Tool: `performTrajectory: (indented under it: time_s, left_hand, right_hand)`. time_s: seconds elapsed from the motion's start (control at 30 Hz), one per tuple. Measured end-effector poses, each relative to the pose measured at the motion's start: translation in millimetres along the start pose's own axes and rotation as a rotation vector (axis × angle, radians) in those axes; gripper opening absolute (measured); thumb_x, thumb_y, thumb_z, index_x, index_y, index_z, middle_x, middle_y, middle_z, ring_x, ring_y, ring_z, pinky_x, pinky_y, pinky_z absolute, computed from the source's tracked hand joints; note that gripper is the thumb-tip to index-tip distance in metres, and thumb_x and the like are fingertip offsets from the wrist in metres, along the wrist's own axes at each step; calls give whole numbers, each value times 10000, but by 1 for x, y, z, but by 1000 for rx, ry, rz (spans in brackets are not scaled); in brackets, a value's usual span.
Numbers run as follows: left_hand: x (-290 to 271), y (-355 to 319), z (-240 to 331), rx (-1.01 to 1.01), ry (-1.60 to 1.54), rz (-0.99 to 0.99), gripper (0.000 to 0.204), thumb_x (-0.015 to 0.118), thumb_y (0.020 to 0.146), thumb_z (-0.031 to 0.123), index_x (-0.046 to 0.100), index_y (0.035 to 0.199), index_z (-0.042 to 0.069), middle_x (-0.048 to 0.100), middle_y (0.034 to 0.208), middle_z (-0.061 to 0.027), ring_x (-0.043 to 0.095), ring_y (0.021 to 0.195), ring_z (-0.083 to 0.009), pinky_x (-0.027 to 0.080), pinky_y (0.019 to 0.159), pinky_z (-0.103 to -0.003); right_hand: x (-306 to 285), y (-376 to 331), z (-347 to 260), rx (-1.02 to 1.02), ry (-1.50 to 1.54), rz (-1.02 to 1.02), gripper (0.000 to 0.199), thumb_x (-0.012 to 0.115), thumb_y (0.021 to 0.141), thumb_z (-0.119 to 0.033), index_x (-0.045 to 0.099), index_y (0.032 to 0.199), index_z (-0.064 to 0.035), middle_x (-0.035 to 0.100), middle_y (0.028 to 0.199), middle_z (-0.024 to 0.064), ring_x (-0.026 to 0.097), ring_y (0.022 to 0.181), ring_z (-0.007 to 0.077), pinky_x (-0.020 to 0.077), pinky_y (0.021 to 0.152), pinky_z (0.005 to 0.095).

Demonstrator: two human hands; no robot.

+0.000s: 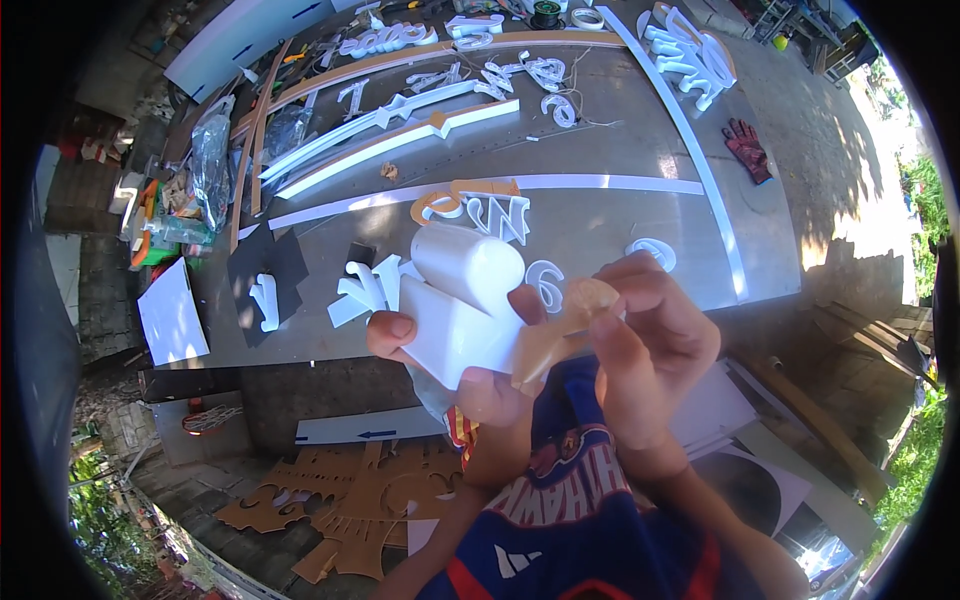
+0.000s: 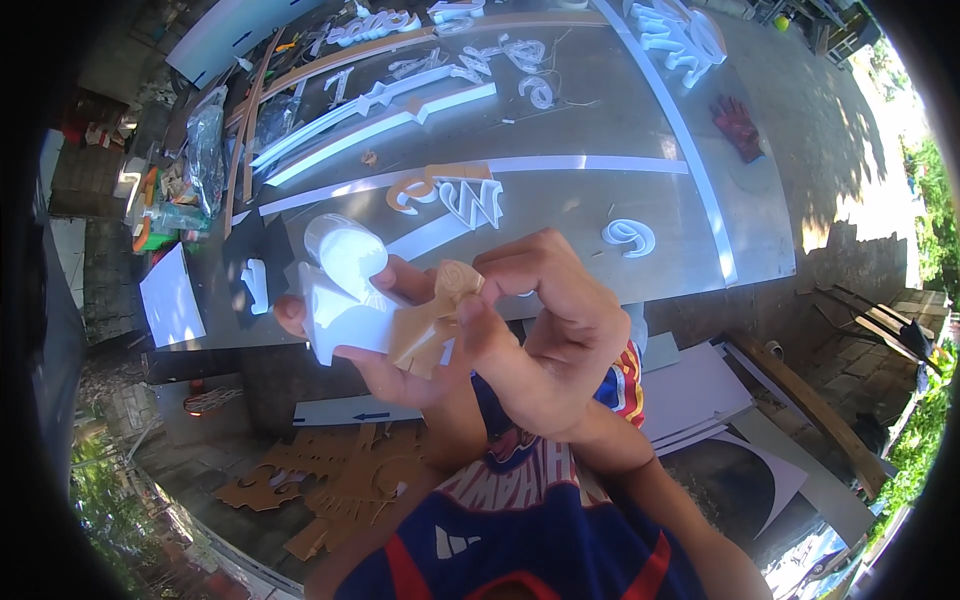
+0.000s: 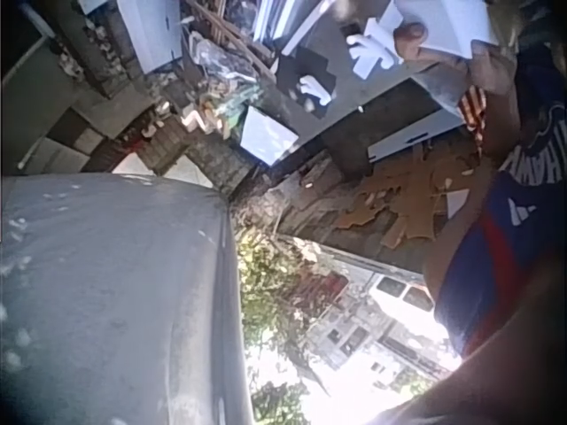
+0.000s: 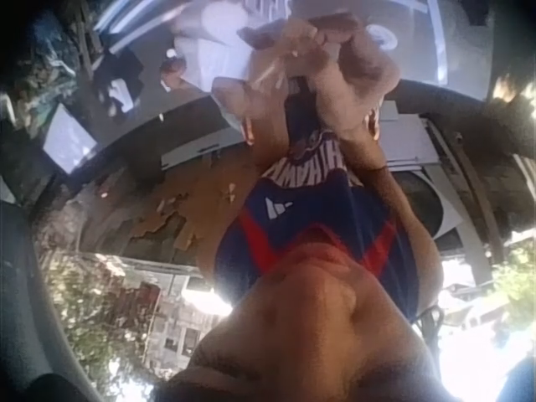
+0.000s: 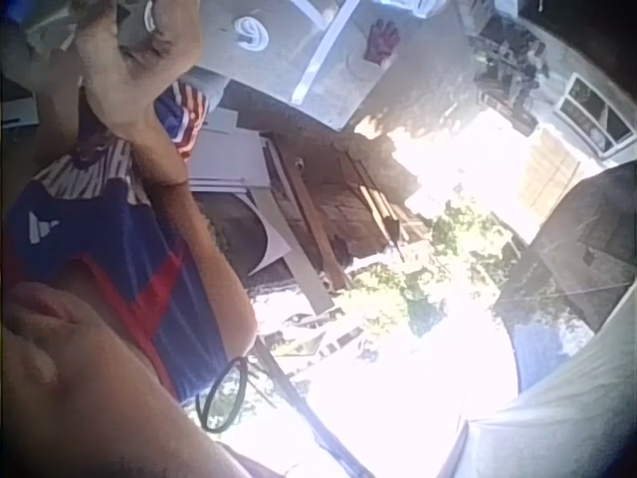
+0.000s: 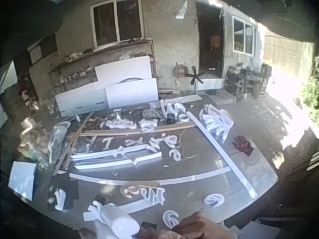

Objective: Assembling and applying adhesive film or accents to white acrylic sign letters on a workbench.

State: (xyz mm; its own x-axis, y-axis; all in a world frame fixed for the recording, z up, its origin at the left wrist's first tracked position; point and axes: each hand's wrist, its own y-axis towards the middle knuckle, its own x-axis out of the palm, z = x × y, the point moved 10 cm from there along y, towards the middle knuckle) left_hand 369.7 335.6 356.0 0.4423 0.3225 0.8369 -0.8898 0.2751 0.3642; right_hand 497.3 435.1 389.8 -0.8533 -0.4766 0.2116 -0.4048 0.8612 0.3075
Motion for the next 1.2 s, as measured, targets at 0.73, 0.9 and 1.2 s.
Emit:
performTrajectory:
  time_s: [0.73, 0.9, 1.2]
  left_hand:
    - [-47, 38, -16, -138, 11, -203, 604, 600, 858, 202, 319, 1388, 128, 456, 1103, -123, 456, 740, -128, 359, 606, -242]
    - [-112, 42, -50, -423, 279, -10, 552, 600, 738, 162, 418, 1251, 66, 589, 972, -153, 503, 707, -151, 386, 603, -259]
    - [-280, -48, -116, -1021, 828, 138, 455, 682, 800, 187, 485, 1169, 9, 612, 1110, -89, 561, 891, -130, 417, 795, -257]
  right_hand:
    - [-88, 19, 40, 106, 84, 101, 95, 502, 863, -45, 534, 821, 33, 631, 886, 179, 670, 782, 239, 577, 606, 297]
    - [-171, 15, 89, 251, -225, 231, 132, 550, 881, -106, 591, 843, 13, 645, 901, 132, 664, 785, 206, 553, 639, 282]
    - [-233, -27, 231, 584, -296, 244, 192, 578, 889, -151, 624, 935, 30, 651, 849, 95, 661, 752, 179, 537, 686, 277]
